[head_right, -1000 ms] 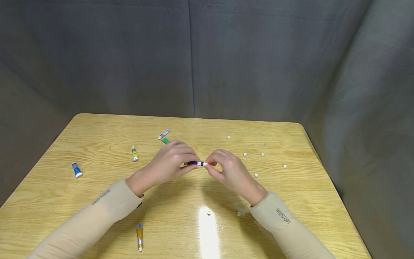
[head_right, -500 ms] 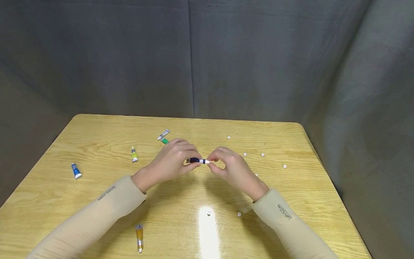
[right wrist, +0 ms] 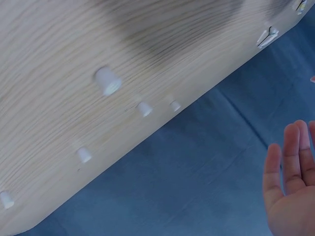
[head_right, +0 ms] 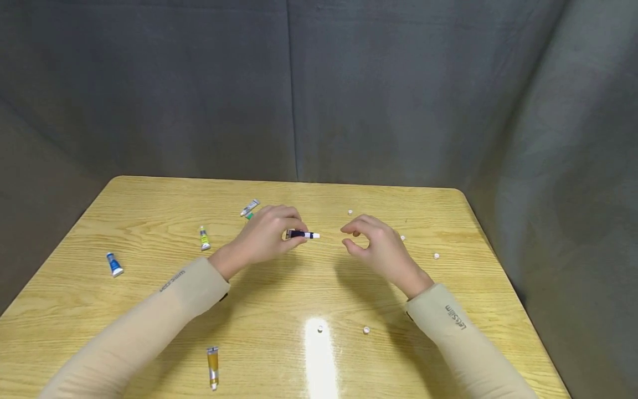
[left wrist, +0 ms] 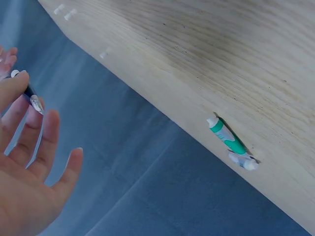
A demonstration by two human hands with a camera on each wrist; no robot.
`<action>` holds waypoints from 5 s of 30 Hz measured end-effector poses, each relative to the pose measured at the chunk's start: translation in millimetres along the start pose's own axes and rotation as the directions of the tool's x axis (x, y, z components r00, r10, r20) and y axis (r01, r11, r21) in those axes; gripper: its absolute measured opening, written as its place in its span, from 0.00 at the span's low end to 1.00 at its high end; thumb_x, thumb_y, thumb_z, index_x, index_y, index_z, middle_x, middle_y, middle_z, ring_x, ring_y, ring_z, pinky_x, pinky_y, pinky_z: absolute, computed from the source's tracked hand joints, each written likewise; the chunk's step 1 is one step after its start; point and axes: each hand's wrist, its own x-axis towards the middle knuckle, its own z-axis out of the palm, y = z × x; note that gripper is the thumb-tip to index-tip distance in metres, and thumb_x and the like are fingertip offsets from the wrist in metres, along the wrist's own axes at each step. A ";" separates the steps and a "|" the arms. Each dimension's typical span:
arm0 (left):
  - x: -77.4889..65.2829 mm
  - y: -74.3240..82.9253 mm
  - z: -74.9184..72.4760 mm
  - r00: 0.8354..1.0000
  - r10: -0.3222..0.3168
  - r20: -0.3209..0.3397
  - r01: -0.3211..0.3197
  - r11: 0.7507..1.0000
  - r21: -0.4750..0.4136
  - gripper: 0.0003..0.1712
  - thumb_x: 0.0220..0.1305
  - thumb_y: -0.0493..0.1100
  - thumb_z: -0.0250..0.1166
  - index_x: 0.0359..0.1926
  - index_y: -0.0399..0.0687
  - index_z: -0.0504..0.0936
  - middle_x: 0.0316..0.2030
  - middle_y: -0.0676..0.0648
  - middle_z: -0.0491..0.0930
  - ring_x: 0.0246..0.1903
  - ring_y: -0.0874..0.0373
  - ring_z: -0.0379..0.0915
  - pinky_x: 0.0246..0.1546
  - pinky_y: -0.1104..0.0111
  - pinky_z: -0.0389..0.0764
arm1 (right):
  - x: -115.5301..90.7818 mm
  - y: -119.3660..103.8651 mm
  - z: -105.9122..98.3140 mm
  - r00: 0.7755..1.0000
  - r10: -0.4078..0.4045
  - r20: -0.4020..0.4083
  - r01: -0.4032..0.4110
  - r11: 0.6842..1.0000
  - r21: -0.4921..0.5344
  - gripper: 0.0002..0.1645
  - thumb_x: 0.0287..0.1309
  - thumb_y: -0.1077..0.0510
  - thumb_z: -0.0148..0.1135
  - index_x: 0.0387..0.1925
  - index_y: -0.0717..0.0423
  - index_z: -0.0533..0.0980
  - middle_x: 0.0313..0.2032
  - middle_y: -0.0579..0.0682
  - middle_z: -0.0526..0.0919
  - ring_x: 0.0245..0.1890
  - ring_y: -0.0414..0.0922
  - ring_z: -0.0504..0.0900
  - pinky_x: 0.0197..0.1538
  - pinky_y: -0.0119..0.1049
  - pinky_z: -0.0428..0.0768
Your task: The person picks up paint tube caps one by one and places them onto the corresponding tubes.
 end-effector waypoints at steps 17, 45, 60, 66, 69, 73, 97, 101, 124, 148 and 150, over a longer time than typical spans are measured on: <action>20.0 -20.1 19.7 0.985 -0.134 0.107 0.138 0.990 -0.028 0.09 0.64 0.48 0.74 0.44 0.54 0.92 0.41 0.54 0.87 0.41 0.58 0.82 0.48 0.58 0.83 | -5.6 53.6 -12.6 0.952 0.290 0.100 -0.295 0.955 0.038 0.13 0.63 0.65 0.69 0.49 0.61 0.83 0.45 0.57 0.87 0.46 0.53 0.83 0.54 0.56 0.81; 36.3 -43.4 58.4 0.928 -0.265 0.261 0.270 0.963 0.018 0.11 0.67 0.52 0.71 0.46 0.56 0.91 0.41 0.52 0.83 0.42 0.56 0.79 0.50 0.58 0.80 | -11.4 89.7 9.1 0.795 0.485 0.365 -0.513 0.858 -0.021 0.18 0.66 0.61 0.66 0.54 0.67 0.80 0.46 0.61 0.85 0.45 0.52 0.84 0.49 0.45 0.83; 40.4 -49.2 71.3 0.905 -0.298 0.302 0.300 0.953 0.041 0.11 0.69 0.53 0.70 0.45 0.55 0.91 0.42 0.52 0.84 0.45 0.55 0.80 0.54 0.56 0.79 | -7.0 89.8 12.6 0.752 0.540 0.379 -0.573 0.819 -0.029 0.12 0.69 0.61 0.64 0.49 0.64 0.82 0.44 0.59 0.85 0.43 0.50 0.82 0.47 0.43 0.80; 40.9 -49.1 70.9 0.903 -0.298 0.309 0.300 0.953 0.043 0.11 0.69 0.53 0.70 0.45 0.56 0.91 0.44 0.52 0.84 0.48 0.54 0.81 0.56 0.54 0.78 | -6.5 89.9 13.8 0.747 0.549 0.374 -0.581 0.813 -0.033 0.10 0.68 0.61 0.64 0.47 0.64 0.82 0.42 0.58 0.84 0.41 0.48 0.80 0.46 0.40 0.78; 41.3 -48.4 70.4 0.903 -0.295 0.311 0.296 0.954 0.047 0.10 0.68 0.52 0.70 0.44 0.56 0.91 0.43 0.52 0.85 0.48 0.54 0.81 0.56 0.54 0.78 | -6.7 90.0 13.8 0.747 0.550 0.375 -0.582 0.813 -0.033 0.10 0.68 0.61 0.64 0.46 0.63 0.82 0.42 0.58 0.84 0.41 0.48 0.80 0.46 0.39 0.78; 42.0 -47.7 70.2 0.907 -0.288 0.307 0.283 0.957 0.060 0.08 0.68 0.51 0.70 0.42 0.56 0.91 0.43 0.51 0.85 0.47 0.54 0.81 0.55 0.54 0.79 | -6.4 90.0 14.4 0.749 0.549 0.371 -0.578 0.815 -0.039 0.10 0.68 0.61 0.64 0.46 0.64 0.82 0.42 0.58 0.85 0.41 0.48 0.80 0.46 0.39 0.78; 39.1 -54.3 49.0 0.884 -0.303 0.356 0.288 0.953 0.096 0.10 0.65 0.51 0.73 0.40 0.51 0.87 0.41 0.49 0.82 0.42 0.53 0.76 0.51 0.53 0.75 | 0.9 86.9 3.5 0.794 0.525 0.306 -0.550 0.835 -0.003 0.10 0.69 0.61 0.63 0.47 0.64 0.82 0.43 0.60 0.86 0.40 0.49 0.82 0.41 0.35 0.79; 36.0 -63.9 33.1 0.878 -0.325 0.353 0.310 0.946 0.099 0.17 0.65 0.49 0.73 0.52 0.50 0.87 0.51 0.47 0.84 0.53 0.49 0.79 0.60 0.49 0.75 | 4.8 82.6 -2.2 0.804 0.521 0.286 -0.545 0.839 0.005 0.11 0.69 0.61 0.62 0.48 0.64 0.82 0.43 0.60 0.86 0.40 0.50 0.82 0.41 0.35 0.78; 2.5 -102.3 2.6 0.852 -0.350 0.388 0.313 0.937 0.159 0.17 0.63 0.38 0.73 0.54 0.47 0.88 0.57 0.45 0.85 0.61 0.44 0.78 0.68 0.43 0.71 | 5.3 74.8 -5.2 0.838 0.497 0.223 -0.521 0.852 0.058 0.11 0.69 0.61 0.62 0.49 0.62 0.82 0.43 0.58 0.87 0.42 0.50 0.83 0.44 0.37 0.80; -8.7 -107.1 11.1 0.874 -0.339 0.348 0.310 0.941 0.138 0.05 0.64 0.41 0.73 0.40 0.50 0.92 0.45 0.49 0.89 0.50 0.50 0.83 0.65 0.48 0.72 | 3.6 62.9 0.2 0.866 0.455 0.206 -0.481 0.871 0.100 0.13 0.69 0.59 0.65 0.51 0.62 0.83 0.41 0.56 0.86 0.39 0.47 0.81 0.41 0.30 0.79; -6.9 -105.4 9.7 0.880 -0.335 0.337 0.308 0.942 0.133 0.03 0.65 0.41 0.73 0.39 0.50 0.91 0.45 0.50 0.89 0.50 0.51 0.83 0.64 0.48 0.73 | 4.7 61.5 -0.7 0.865 0.459 0.205 -0.485 0.868 0.104 0.13 0.69 0.59 0.65 0.51 0.62 0.83 0.40 0.56 0.86 0.38 0.46 0.81 0.39 0.29 0.79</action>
